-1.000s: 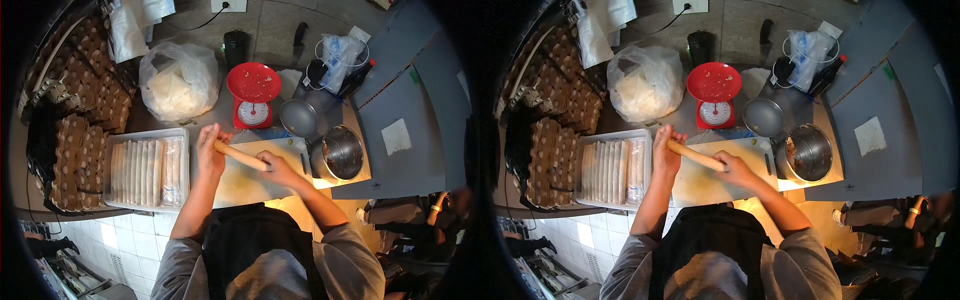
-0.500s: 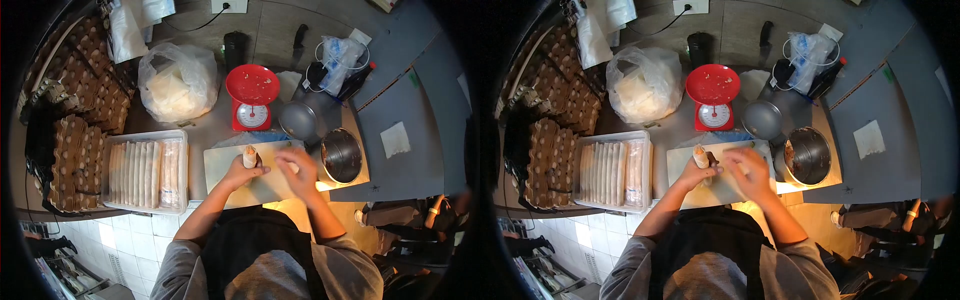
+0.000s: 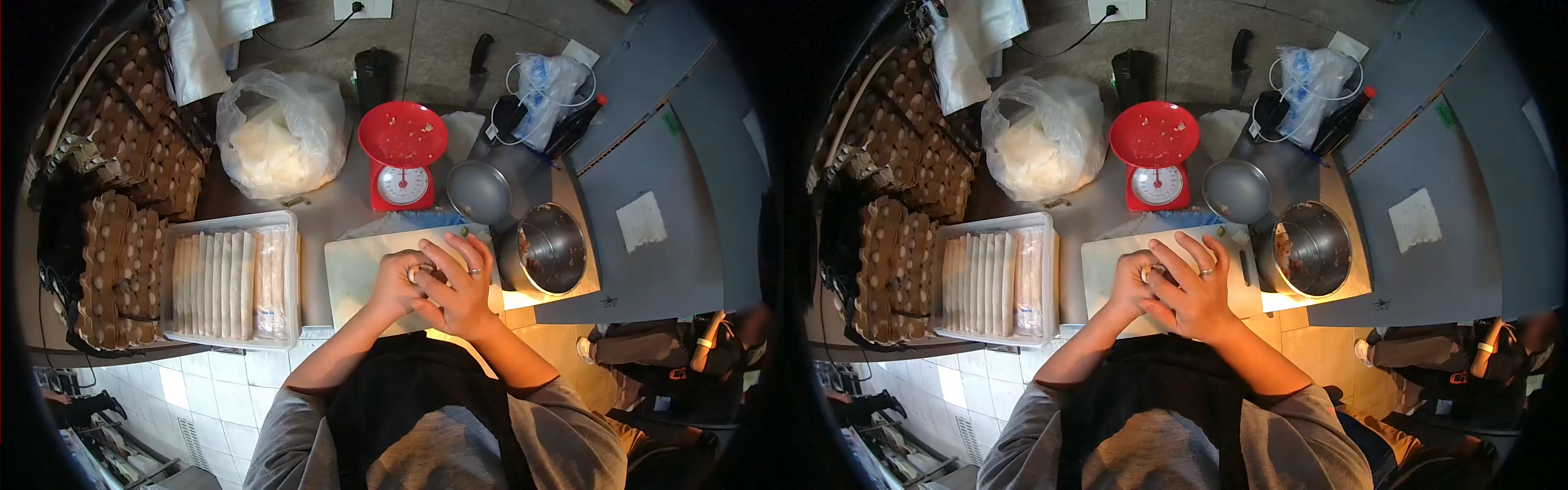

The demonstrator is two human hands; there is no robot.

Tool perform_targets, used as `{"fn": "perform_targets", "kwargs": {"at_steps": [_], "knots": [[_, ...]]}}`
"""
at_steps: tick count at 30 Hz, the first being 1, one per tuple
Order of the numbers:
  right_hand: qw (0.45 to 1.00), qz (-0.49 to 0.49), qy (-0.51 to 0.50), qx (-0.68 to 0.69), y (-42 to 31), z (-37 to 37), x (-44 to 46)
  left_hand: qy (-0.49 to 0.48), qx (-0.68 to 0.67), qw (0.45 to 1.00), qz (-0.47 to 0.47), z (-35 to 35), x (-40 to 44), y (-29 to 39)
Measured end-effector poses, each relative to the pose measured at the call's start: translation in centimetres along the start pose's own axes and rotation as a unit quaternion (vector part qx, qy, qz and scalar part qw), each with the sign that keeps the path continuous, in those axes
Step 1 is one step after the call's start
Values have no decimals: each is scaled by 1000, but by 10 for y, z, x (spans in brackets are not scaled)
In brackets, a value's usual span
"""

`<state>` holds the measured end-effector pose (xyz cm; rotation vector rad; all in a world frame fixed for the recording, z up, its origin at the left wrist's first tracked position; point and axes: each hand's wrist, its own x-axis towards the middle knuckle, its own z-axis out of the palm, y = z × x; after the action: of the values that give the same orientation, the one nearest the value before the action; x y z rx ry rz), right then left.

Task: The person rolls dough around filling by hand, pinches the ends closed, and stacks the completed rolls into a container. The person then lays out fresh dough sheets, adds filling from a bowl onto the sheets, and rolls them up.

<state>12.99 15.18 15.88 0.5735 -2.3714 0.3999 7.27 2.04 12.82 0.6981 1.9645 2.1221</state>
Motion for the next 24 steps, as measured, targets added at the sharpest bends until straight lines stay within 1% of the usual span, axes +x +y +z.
{"fn": "perform_targets", "kwargs": {"at_steps": [2, 4, 5, 7, 8, 9, 10, 11, 14, 18, 20, 21, 23, 24], "knots": [[1000, -5, -15, 15, 3, 0, 3, -6, 2, 999, 37, 2, -1, -7], [999, -3, -34, 32, 7, -1, 5, -2, 4, 1000, 30, 4, -1, -13], [998, 9, -17, 63, 8, -2, 4, 0, 5, 1000, 27, 3, -2, -14], [991, 31, 17, 126, 10, -7, 0, -16, -10, 1000, -9, -3, 1, -12], [986, 60, 33, 153, 11, -9, -4, -24, -19, 999, -28, -5, 2, -10], [979, 89, 48, 180, 12, -10, -9, -22, -81, 993, -77, -4, 2, -2], [969, 118, 63, 205, 12, -11, -12, -22, -70, 995, -63, -4, 2, 3], [970, 114, 41, 209, 12, -11, -13, -23, -59, 997, -49, -4, 1, 6], [958, 100, 39, 266, 15, -8, -9, -32, -28, 999, -17, -1, 1, 14], [992, 7, 12, 124, 19, -17, 4, -37, -31, 999, -12, 5, -1, 12], [998, -35, 7, 61, 19, -19, 8, -13, -34, 999, 3, 12, -2, 4], [997, -34, 3, 70, 21, -19, 8, 0, -35, 999, 10, 14, -3, 3], [995, -34, -3, 91, 27, -20, 7, -27, 11, 999, 30, 13, -1, 8], [983, 16, 29, 180, 30, -18, 7, -38, 35, 998, 41, 12, 0, 13]]}}
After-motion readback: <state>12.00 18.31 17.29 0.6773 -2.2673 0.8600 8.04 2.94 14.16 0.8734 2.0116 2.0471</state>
